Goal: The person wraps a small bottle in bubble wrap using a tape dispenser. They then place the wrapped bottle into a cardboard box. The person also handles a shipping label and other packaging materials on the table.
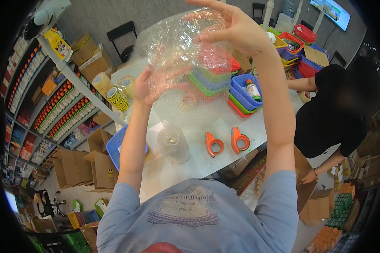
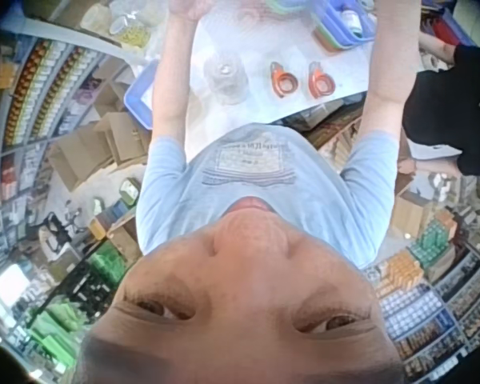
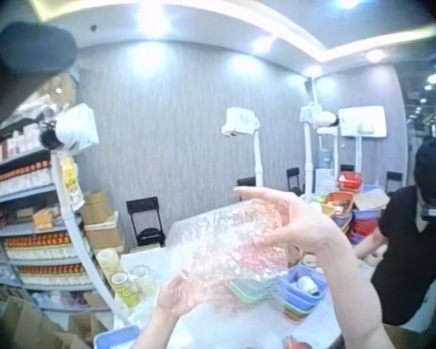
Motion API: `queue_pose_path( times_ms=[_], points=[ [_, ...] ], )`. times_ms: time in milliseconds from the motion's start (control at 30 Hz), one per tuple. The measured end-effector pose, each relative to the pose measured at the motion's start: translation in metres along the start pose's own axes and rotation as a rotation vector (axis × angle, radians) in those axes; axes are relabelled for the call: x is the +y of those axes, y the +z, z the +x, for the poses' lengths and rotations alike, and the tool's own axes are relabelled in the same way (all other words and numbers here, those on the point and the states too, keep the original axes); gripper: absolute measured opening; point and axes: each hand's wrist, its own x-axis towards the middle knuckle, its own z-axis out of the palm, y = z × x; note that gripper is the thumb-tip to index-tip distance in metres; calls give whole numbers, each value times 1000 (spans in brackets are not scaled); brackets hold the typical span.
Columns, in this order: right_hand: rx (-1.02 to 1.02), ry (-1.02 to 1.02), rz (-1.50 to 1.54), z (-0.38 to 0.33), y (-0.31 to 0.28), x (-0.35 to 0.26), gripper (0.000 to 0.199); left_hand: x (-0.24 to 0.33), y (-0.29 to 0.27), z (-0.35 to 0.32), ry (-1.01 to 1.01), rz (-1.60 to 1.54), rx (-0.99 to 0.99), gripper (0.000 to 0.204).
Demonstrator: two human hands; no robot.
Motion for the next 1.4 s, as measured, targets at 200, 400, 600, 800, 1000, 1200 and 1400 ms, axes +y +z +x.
queue_pose_path(
  times_ms=[200,400,600,800,1000,1200,1400],
  points=[
    [-88,-52,-40,-13,6,6,79,24,11,7,105,112,145,50],
    [-14,-83,8,-16,15,11,83,39,16,24,178,32,-16,52],
    [263,46,-150,-16,29,22,88,45,26,27,190,-134,-108,54],
    [555,21,82,-22,52,65,67,42,29,31,187,-290,-204,57],
    [329,227,425,-33,52,74,36,38,23,1,105,-199,91,65],
    [363,285,234,-44,56,78,33,22,24,-33,-195,1128,506,65],
    [320,248,288,-53,65,70,37,32,27,-43,-68,732,613,51]
  ],
)
